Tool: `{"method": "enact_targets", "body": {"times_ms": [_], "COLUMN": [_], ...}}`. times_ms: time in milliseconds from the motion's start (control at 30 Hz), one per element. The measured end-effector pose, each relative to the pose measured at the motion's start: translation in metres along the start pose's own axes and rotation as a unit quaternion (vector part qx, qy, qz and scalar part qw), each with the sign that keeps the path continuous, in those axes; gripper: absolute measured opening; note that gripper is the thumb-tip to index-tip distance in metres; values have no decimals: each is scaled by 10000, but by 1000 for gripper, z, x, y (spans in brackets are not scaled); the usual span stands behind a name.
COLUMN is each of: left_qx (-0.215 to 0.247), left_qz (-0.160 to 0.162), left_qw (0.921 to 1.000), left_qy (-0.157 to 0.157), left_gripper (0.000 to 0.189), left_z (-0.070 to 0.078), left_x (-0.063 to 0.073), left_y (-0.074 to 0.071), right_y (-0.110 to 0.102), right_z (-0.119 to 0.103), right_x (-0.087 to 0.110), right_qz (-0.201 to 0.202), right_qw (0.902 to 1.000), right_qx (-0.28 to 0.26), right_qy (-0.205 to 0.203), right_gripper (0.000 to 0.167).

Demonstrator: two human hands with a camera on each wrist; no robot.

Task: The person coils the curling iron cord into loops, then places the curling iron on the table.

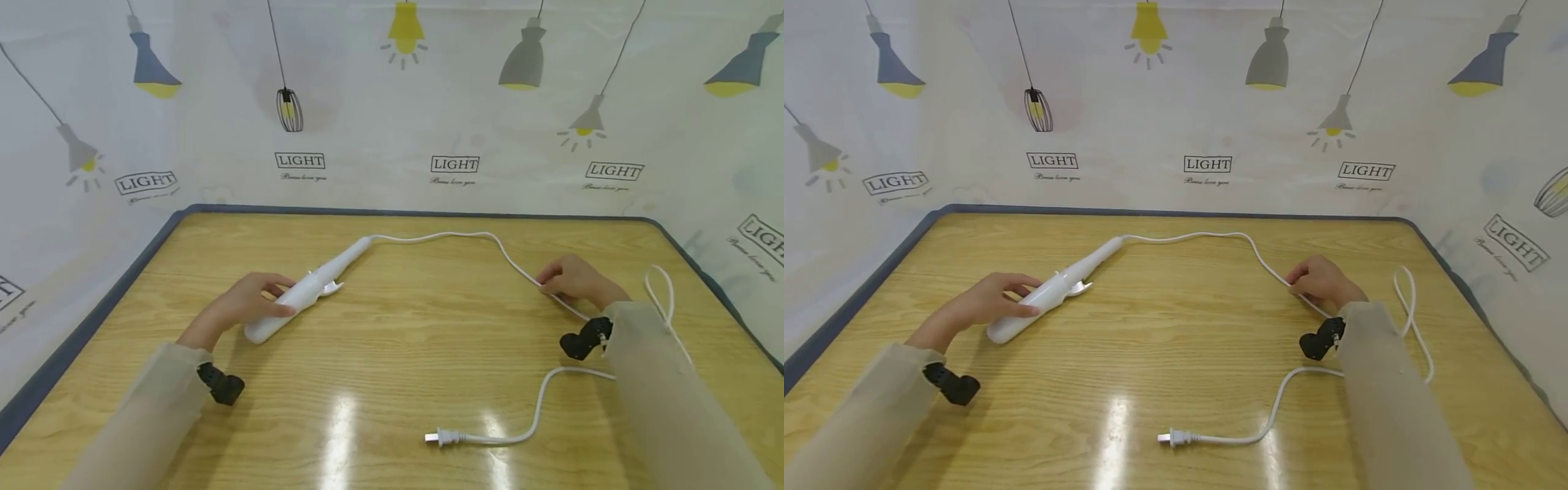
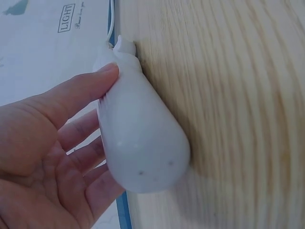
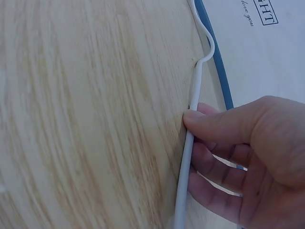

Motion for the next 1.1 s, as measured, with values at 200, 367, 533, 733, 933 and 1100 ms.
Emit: {"method": "enact_targets", "body": {"times_ms": [200, 367, 533, 733, 933, 1100], "left_qx": [11, 107, 245, 388, 586, 581], "left_qz": [-58, 0, 62, 42, 127, 265], "left_qw": [10000, 9999, 9995, 9990, 9981, 9978], "left_qy": [11, 41, 178, 194, 154, 162], "left_gripper": [59, 57, 51, 48, 47, 46], "left_z": [3, 2, 0, 3, 6, 4], "left_x": [-3, -5, -6, -4, -1, -1], "left_y": [0, 3, 8, 12, 10, 10], "right_y": [-1, 0, -1, -2, -6, -8], "right_z": [2, 1, 2, 0, -8, -14], "right_x": [1, 3, 5, 7, 8, 10], "right_qz": [-33, -59, -129, -231, -117, -218], "right_qw": [10000, 9999, 9998, 9995, 9987, 9986], "right_qx": [51, 96, 46, -32, 226, -92], "right_qy": [-37, -56, -150, -199, -446, -478], "right_gripper": [26, 27, 28, 29, 29, 27]}}
Point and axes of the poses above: each hand's wrist, its own x-axis away from the middle knuckle, its own y-axis out of the palm, z = x × y, the point moved 2 cm from there along -x, towards the middle knuckle, and after that the axes turned 10 degrees about y, right-handed, at the moved point
